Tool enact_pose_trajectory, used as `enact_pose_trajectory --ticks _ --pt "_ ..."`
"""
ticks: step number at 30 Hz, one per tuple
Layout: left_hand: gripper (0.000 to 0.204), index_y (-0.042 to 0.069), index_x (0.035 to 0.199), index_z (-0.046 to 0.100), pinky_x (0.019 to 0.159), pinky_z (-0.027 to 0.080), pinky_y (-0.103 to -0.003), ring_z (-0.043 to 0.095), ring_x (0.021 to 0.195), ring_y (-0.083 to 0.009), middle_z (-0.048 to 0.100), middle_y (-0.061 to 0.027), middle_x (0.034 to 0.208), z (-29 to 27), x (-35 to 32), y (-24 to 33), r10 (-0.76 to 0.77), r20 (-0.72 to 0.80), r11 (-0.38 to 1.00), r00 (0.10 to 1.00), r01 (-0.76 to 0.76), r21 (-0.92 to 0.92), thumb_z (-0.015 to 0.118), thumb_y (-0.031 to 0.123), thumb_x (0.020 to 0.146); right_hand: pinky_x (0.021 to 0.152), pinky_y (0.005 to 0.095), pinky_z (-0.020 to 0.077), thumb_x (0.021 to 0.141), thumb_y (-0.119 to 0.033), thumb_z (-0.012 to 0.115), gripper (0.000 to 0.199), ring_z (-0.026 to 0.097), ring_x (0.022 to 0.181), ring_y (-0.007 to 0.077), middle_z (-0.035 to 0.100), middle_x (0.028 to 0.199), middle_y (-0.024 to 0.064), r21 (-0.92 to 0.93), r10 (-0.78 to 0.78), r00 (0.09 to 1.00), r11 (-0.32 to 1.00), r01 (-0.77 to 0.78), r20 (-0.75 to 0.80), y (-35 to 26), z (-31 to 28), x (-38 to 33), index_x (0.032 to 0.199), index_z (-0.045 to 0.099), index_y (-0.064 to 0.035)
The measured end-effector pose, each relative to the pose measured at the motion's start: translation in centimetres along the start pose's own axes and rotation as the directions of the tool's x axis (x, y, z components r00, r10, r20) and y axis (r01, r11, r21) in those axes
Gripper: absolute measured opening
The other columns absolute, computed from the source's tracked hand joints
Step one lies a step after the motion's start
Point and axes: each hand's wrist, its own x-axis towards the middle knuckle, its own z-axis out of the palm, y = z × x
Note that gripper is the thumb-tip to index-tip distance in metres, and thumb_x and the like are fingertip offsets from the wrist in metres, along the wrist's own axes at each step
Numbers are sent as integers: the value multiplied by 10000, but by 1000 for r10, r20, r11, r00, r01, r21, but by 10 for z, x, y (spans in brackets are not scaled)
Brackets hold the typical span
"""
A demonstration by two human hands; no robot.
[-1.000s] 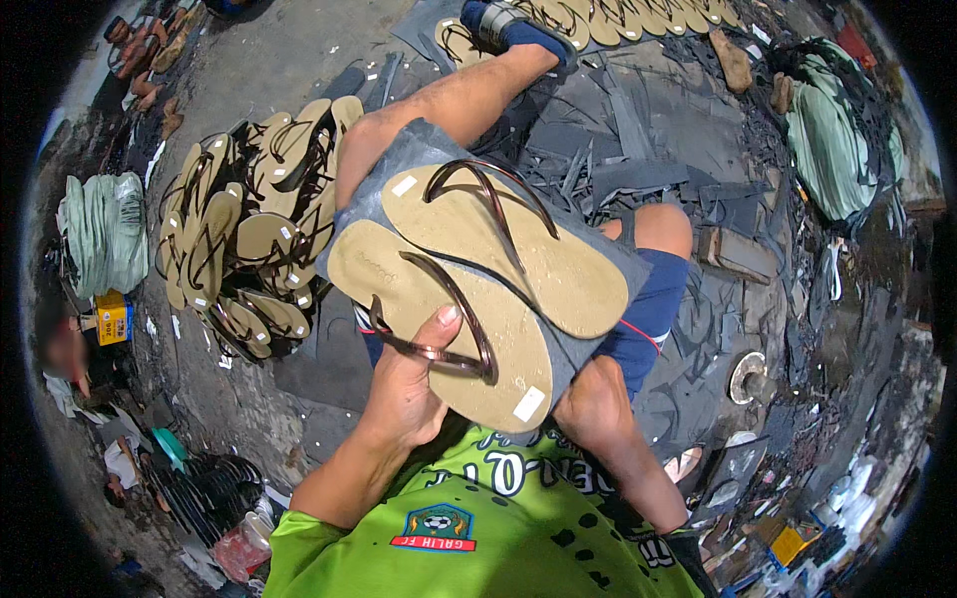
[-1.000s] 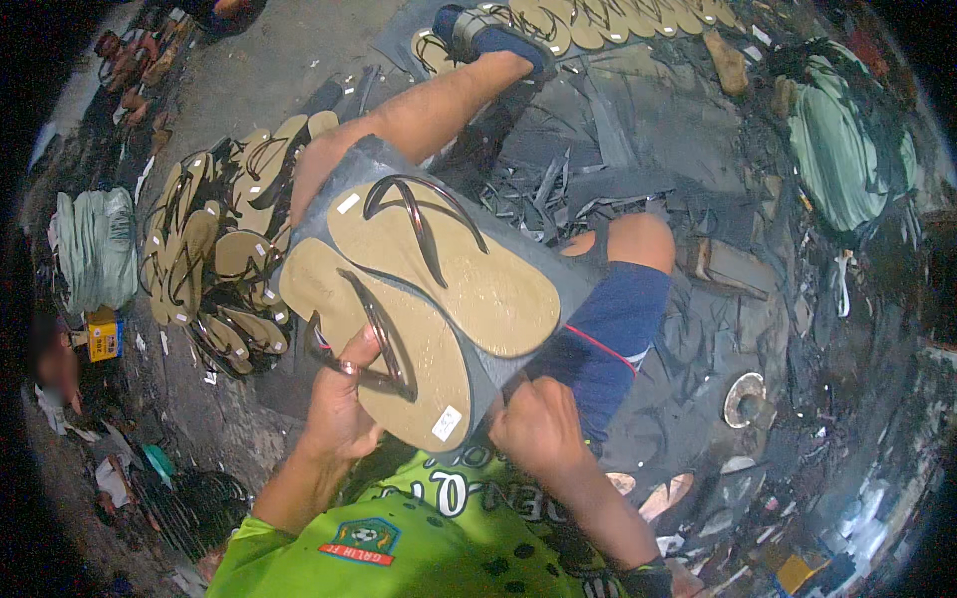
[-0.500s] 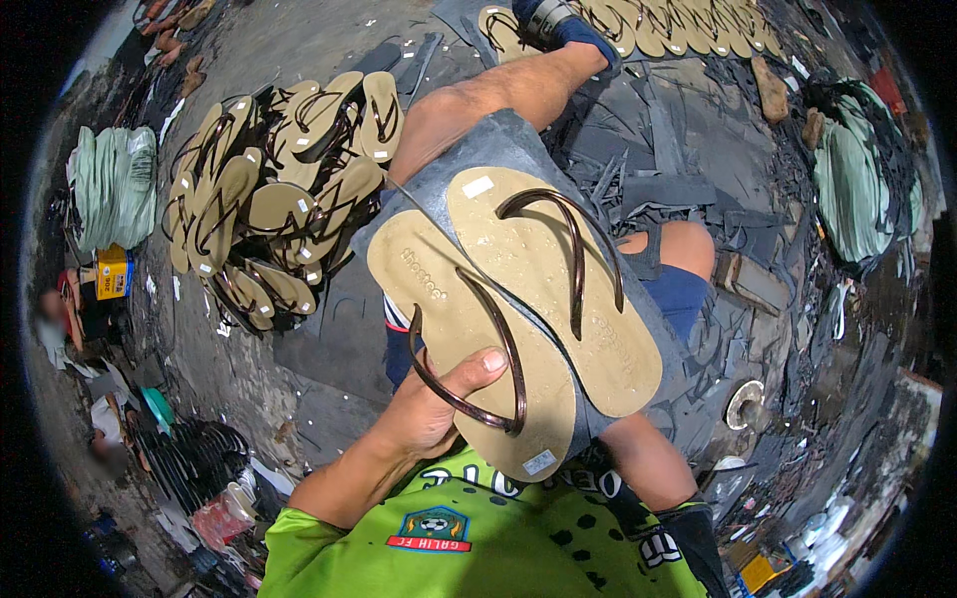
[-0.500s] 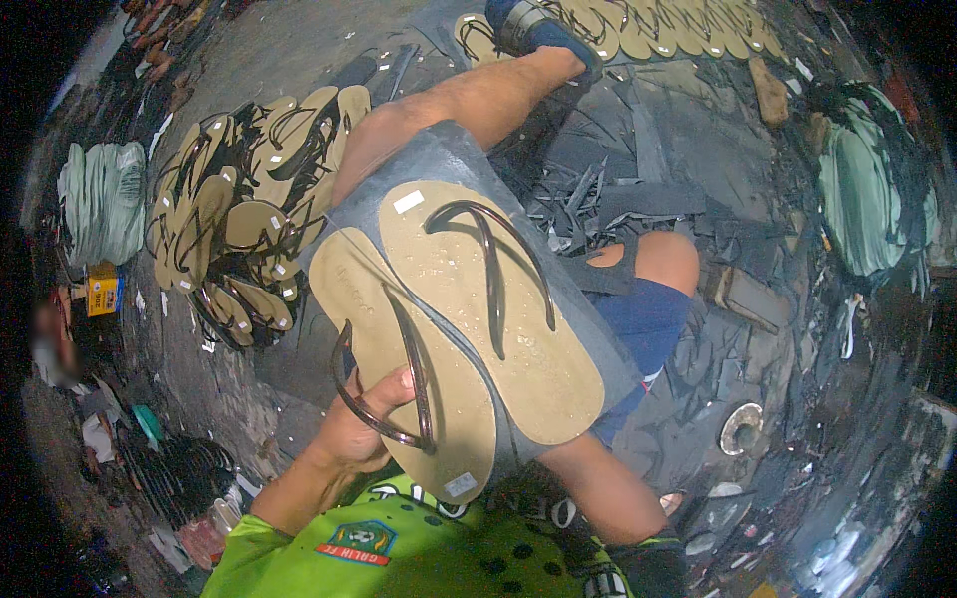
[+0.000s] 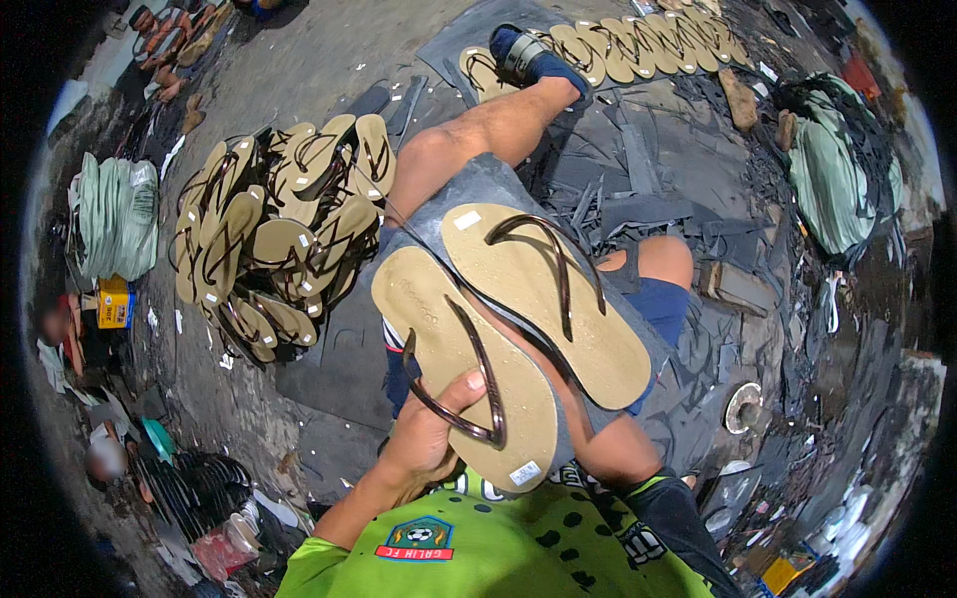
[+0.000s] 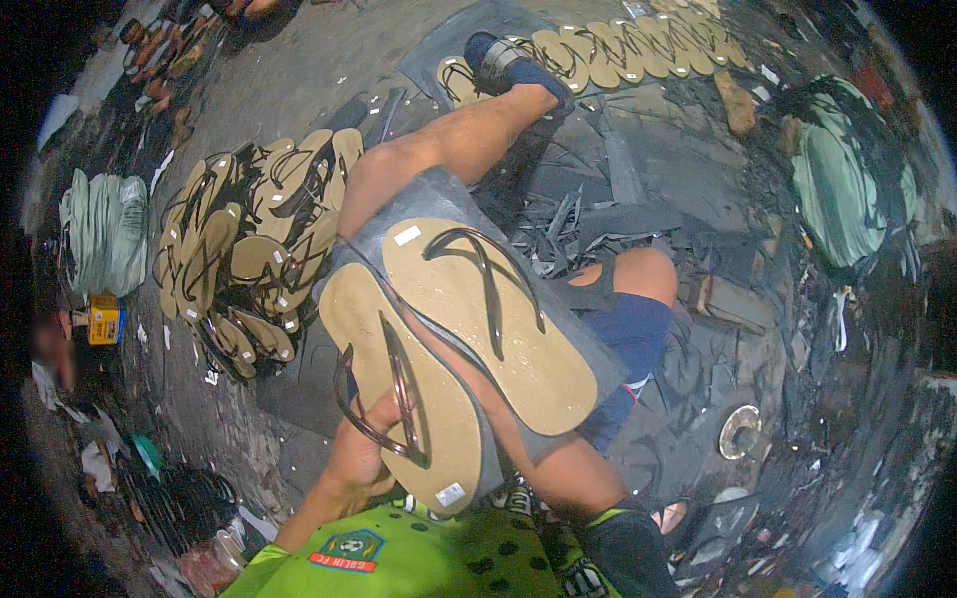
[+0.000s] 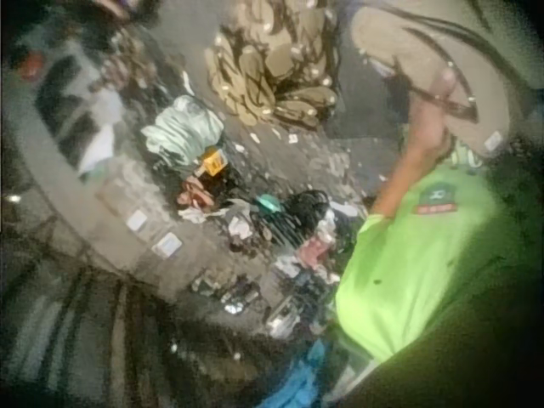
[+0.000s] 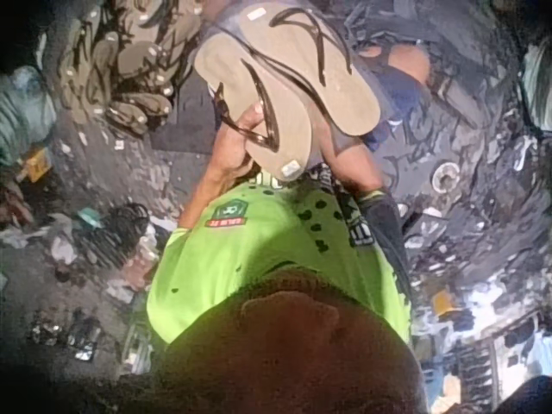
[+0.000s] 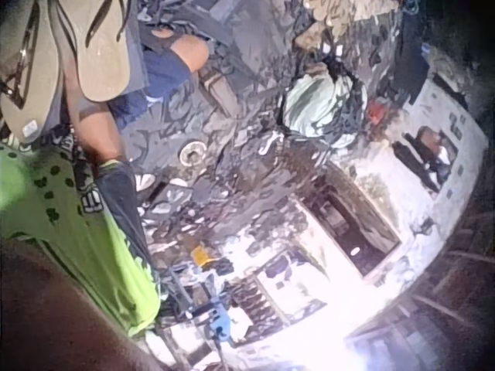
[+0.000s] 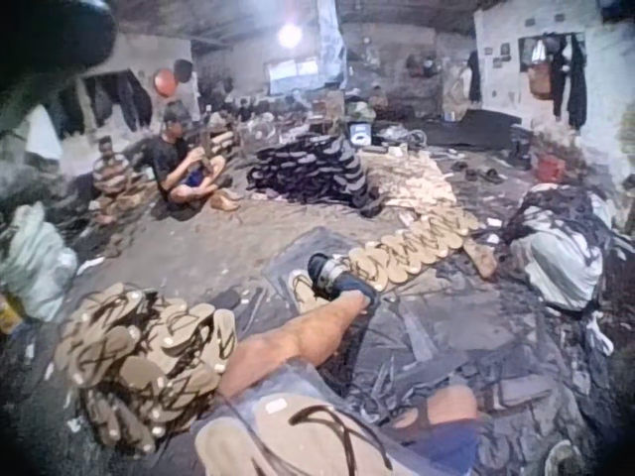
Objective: The person sits on the ground and uses a knife to trim the edges of flip-flop soles. They repeatedly cut away excess material from the perimeter of the sole and place the finished items into a pile.
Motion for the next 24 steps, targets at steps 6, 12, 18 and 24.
enact_pose_trajectory --ticks 6,12,18,24 --pt "416 -35 1262 521 878 505 -337 619 1003 -195 627 -117 1145 -23 -6 -7 -43 109 987 993 59 -149 621 146 901 784 396 466 985 -311 469 369 593 831 290 614 848 125 38 -19 999 999 20 -50 4 6 37 1006 591 37" --pt "395 -2 1176 549 818 509 -317 620 912 -162 640 -56 1021 -23 -12 7 72 206 946 976 -132 297 700 158 847 603 402 462 1004 -362 437 455 551 600 246 553 636 41 331 -15 993 942 53 -116 -6 14 62 878 571 54" --pt "478 -15 1224 514 876 506 -334 615 1015 -186 626 -96 1117 -32 11 22 143 362 882 921 -285 376 695 210 844 638 323 491 953 -317 573 351 629 690 152 667 784 109 478 42 999 878 -29 -16 -62 -40 6 991 623 29" --pt "574 -35 1261 498 892 520 -339 630 1043 -200 611 -136 1204 -23 44 17 240 149 971 959 -236 -42 434 466 989 549 360 448 891 -202 653 250 612 587 247 583 650 175 206 15 974 978 33 -227 -42 -33 -17 785 583 14"
